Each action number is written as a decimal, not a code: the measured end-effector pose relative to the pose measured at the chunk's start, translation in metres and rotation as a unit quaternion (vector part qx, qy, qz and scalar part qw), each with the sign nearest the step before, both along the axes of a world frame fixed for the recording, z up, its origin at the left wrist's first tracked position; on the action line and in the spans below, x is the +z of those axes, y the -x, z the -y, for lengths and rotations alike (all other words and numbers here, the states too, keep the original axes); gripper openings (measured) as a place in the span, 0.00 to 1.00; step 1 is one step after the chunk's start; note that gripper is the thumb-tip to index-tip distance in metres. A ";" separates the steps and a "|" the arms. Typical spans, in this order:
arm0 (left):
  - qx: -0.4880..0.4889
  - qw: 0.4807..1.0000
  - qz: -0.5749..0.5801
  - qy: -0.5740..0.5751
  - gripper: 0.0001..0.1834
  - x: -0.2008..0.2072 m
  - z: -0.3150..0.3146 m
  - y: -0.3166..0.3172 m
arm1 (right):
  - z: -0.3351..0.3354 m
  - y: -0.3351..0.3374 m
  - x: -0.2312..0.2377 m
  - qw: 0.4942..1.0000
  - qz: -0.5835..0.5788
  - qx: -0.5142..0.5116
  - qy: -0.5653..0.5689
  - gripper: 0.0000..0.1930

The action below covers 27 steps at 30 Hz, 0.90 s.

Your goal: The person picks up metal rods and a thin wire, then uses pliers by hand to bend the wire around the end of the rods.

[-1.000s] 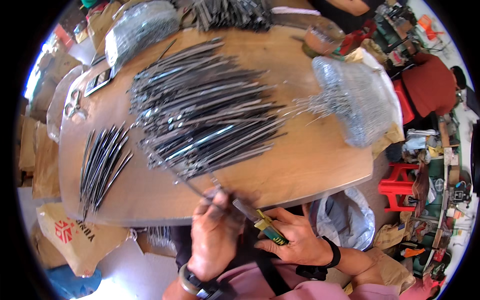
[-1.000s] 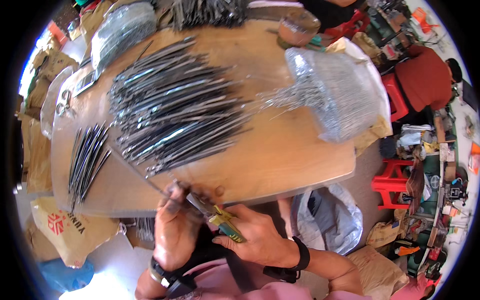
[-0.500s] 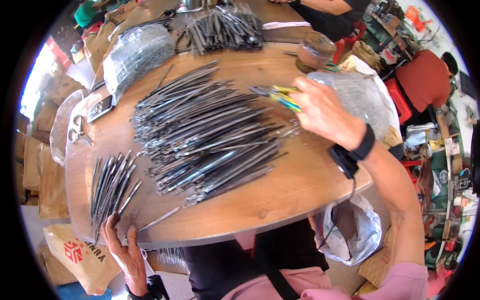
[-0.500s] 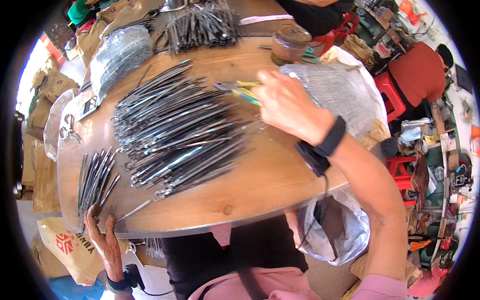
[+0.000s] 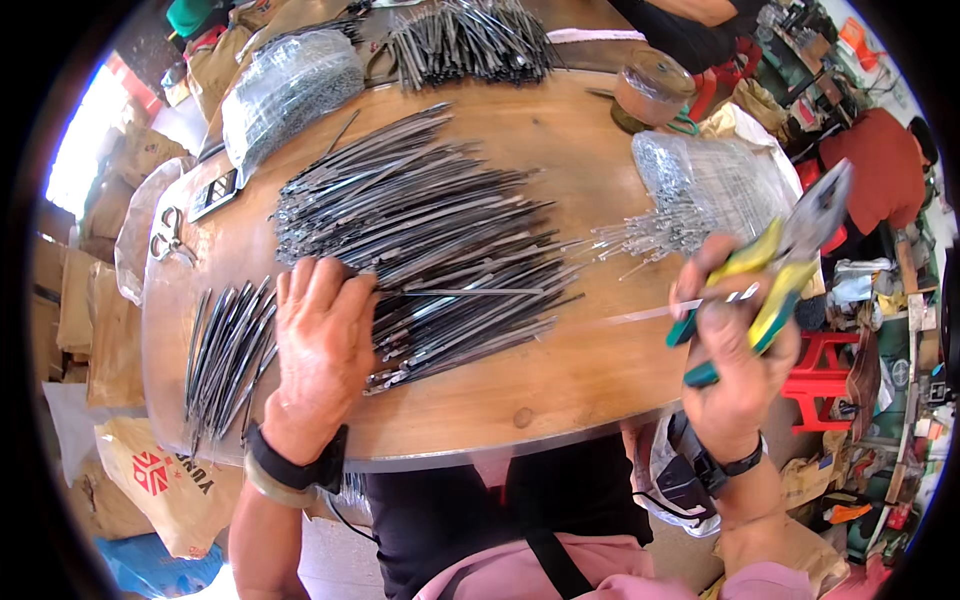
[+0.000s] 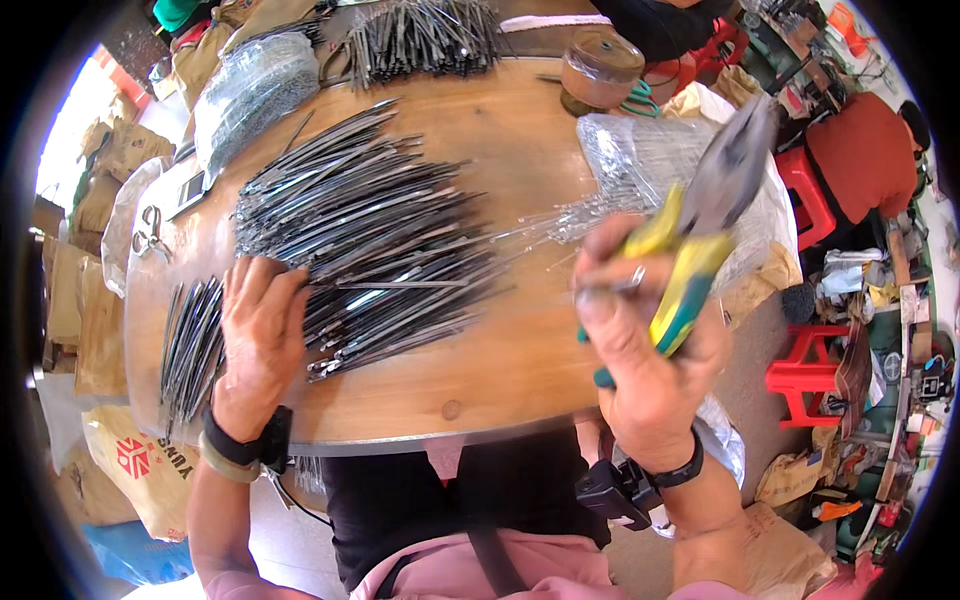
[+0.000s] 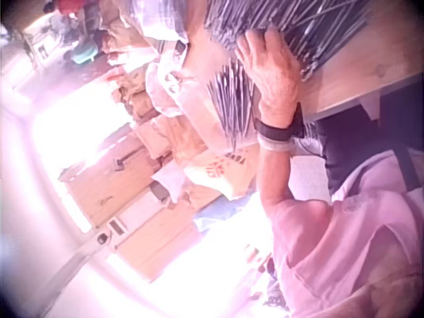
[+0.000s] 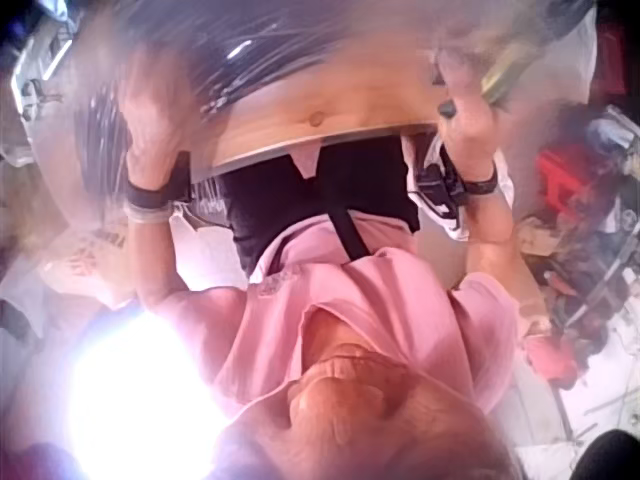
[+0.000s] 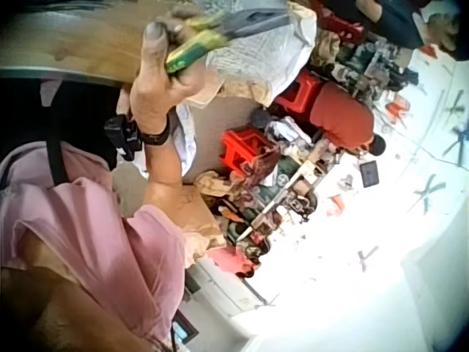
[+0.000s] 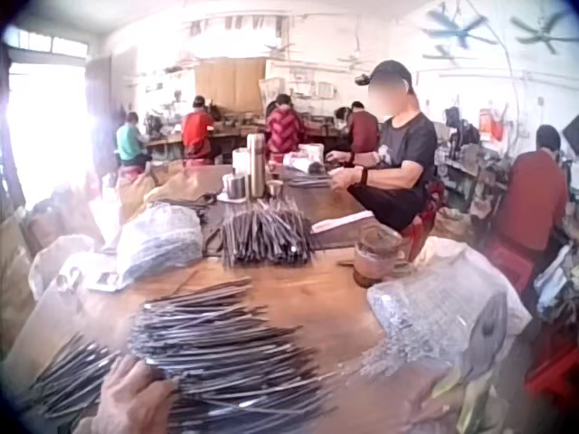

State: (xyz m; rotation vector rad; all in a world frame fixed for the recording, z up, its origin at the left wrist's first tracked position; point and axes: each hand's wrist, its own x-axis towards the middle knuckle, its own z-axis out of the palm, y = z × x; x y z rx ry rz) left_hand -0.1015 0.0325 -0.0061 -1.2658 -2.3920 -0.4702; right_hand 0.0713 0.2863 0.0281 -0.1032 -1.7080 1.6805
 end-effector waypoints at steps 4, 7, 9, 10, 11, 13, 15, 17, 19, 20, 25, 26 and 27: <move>0.009 0.998 0.056 -0.034 0.09 0.016 0.003 -0.003 | -0.021 -0.058 -0.033 0.991 0.124 -0.027 -0.029 0.07; 0.032 0.992 0.107 -0.058 0.07 0.022 0.011 -0.020 | -0.029 -0.077 -0.040 0.977 0.175 -0.074 -0.099 0.06; 0.087 0.976 0.186 -0.078 0.06 0.025 0.024 -0.042 | -0.028 -0.078 -0.039 0.972 0.188 -0.083 -0.117 0.06; 0.110 0.964 0.227 -0.088 0.05 0.025 0.029 -0.054 | -0.027 -0.079 -0.041 0.969 0.207 -0.076 -0.109 0.06; 0.147 0.909 0.352 -0.167 0.05 0.018 0.035 -0.071 | -0.027 -0.082 -0.044 0.967 0.225 -0.068 -0.101 0.06; 0.191 0.770 0.541 -0.281 0.04 0.011 0.041 -0.102 | -0.027 -0.086 -0.048 0.962 0.254 -0.059 -0.078 0.06; 0.198 0.645 0.644 -0.361 0.05 0.005 0.038 -0.129 | -0.027 -0.092 -0.052 0.960 0.270 -0.061 -0.052 0.07; 0.200 0.559 0.680 -0.430 0.06 -0.008 0.035 -0.146 | -0.025 -0.096 -0.057 0.952 0.294 -0.062 0.057 0.08; 0.191 0.515 0.689 -0.473 0.06 -0.022 0.032 -0.149 | -0.018 -0.084 -0.054 0.955 0.212 -0.018 0.208 0.08; 0.183 0.497 0.696 -0.484 0.06 -0.027 0.033 -0.150 | -0.013 -0.077 -0.045 0.944 0.176 0.006 0.280 0.08; 0.156 0.491 0.718 -0.467 0.08 -0.036 0.035 -0.143 | -0.023 -0.065 -0.072 0.931 0.117 0.027 0.345 0.06; 0.153 0.495 0.713 -0.471 0.08 -0.036 0.034 -0.143 | -0.023 -0.065 -0.071 0.935 0.113 0.024 0.336 0.06; 0.151 0.499 0.709 -0.475 0.08 -0.034 0.033 -0.143 | -0.020 -0.063 -0.069 0.934 0.113 0.027 0.336 0.06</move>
